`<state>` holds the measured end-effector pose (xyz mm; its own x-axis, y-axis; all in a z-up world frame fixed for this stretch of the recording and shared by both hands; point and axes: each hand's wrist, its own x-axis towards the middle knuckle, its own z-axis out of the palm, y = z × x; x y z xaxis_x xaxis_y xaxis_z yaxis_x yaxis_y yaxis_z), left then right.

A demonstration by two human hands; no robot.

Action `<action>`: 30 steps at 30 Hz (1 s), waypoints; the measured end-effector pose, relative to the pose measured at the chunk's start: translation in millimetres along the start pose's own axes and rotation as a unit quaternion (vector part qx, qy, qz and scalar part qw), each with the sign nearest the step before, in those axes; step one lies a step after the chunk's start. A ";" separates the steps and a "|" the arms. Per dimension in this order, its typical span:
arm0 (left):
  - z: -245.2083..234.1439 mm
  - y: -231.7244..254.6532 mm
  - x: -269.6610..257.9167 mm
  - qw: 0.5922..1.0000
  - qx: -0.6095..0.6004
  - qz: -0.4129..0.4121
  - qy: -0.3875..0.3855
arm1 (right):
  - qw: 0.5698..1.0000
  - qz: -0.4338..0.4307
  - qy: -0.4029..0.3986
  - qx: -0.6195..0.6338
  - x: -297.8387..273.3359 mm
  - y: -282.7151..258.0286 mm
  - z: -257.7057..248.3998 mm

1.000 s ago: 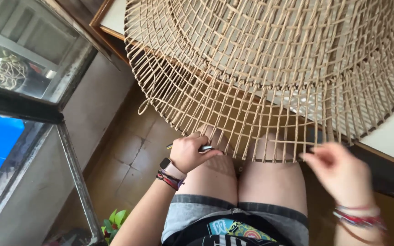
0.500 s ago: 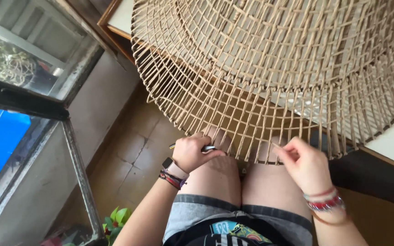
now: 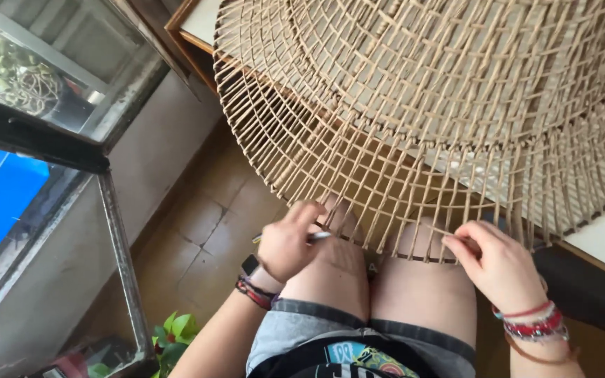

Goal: Weaving rattan strips into a wicker furniture piece and trimming the ends with pliers

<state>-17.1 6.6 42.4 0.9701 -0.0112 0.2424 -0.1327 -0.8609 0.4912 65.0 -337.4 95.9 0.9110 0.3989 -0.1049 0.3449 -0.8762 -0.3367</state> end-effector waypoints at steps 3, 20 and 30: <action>-41.1 -6.1 9.1 0.967 -0.187 -0.085 0.148 | 0.996 -0.054 0.068 0.009 5.9 6.0 5.3; -44.7 -47.7 67.0 0.399 -0.808 -0.427 0.074 | 0.907 -0.031 0.123 0.402 13.9 -8.1 30.5; -54.9 -2.8 66.1 0.440 -0.744 -0.469 0.181 | 0.922 -0.022 0.145 0.359 11.7 -6.2 30.2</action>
<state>36.2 36.2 102.9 0.6801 0.3067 -0.6659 0.0442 0.8895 0.4548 66.7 -319.1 68.5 0.9577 0.2498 0.1432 0.2393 -0.4136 -0.8784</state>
